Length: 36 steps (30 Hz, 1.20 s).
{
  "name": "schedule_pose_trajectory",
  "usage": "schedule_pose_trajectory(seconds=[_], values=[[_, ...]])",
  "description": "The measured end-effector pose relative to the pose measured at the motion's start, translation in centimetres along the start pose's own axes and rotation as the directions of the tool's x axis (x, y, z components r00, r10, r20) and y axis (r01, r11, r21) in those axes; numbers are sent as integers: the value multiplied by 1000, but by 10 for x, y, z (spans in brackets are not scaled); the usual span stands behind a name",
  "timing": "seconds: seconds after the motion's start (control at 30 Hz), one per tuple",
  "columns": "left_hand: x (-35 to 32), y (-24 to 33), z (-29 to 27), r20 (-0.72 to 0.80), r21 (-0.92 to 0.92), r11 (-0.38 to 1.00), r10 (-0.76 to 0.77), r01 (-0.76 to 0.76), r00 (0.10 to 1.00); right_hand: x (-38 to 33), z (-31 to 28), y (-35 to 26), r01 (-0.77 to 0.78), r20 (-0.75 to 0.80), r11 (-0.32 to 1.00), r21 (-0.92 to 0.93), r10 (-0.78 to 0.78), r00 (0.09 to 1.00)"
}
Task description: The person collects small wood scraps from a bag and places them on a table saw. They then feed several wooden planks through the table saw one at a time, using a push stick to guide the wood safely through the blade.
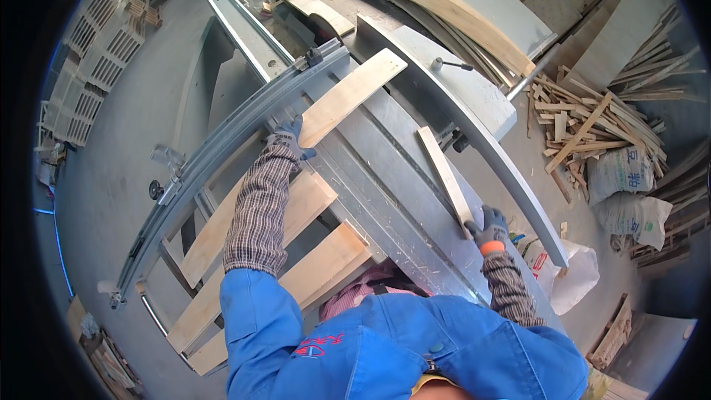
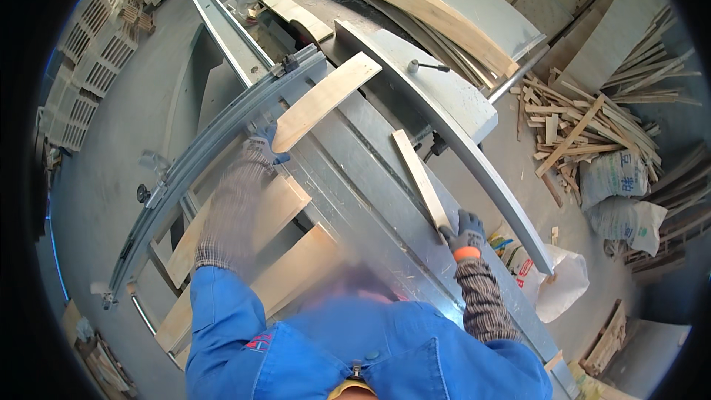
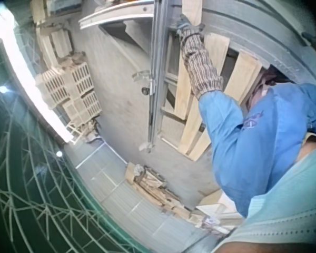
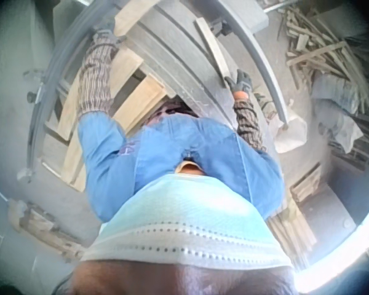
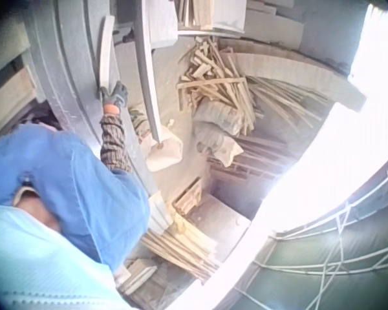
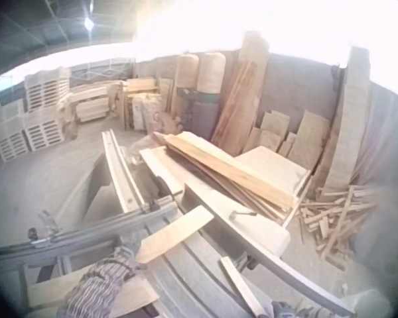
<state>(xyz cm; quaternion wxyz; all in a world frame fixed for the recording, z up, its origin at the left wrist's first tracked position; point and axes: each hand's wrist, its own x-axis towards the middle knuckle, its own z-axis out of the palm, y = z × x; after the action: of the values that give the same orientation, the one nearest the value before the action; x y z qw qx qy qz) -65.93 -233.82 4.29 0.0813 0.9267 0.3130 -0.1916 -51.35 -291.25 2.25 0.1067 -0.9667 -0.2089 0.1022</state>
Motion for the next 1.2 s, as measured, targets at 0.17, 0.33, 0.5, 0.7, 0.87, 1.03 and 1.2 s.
schedule_pose_trajectory(seconds=[0.17,0.33,0.5,0.7,0.87,1.03,1.2], values=[[42,-3,-8,67,45,998,-36,33,997,-4,6,-1,-128,215,990,-64,139,967],[77,-15,-8,92,7,996,-87,87,992,-1,15,5,-85,170,993,-77,97,981],[88,-19,-8,49,50,994,-97,95,994,-11,22,0,-107,164,985,-137,129,978],[79,-19,0,-95,49,998,-37,42,995,-8,29,5,-79,110,994,-74,87,990],[71,-6,-26,-193,176,976,-92,127,977,-5,31,13,-87,10,944,317,88,996],[75,-2,-43,-42,180,965,-186,191,982,21,40,2,-342,312,706,620,178,933],[80,-1,-42,-43,175,966,-187,191,981,87,71,-21,-207,250,625,753,20,968]])
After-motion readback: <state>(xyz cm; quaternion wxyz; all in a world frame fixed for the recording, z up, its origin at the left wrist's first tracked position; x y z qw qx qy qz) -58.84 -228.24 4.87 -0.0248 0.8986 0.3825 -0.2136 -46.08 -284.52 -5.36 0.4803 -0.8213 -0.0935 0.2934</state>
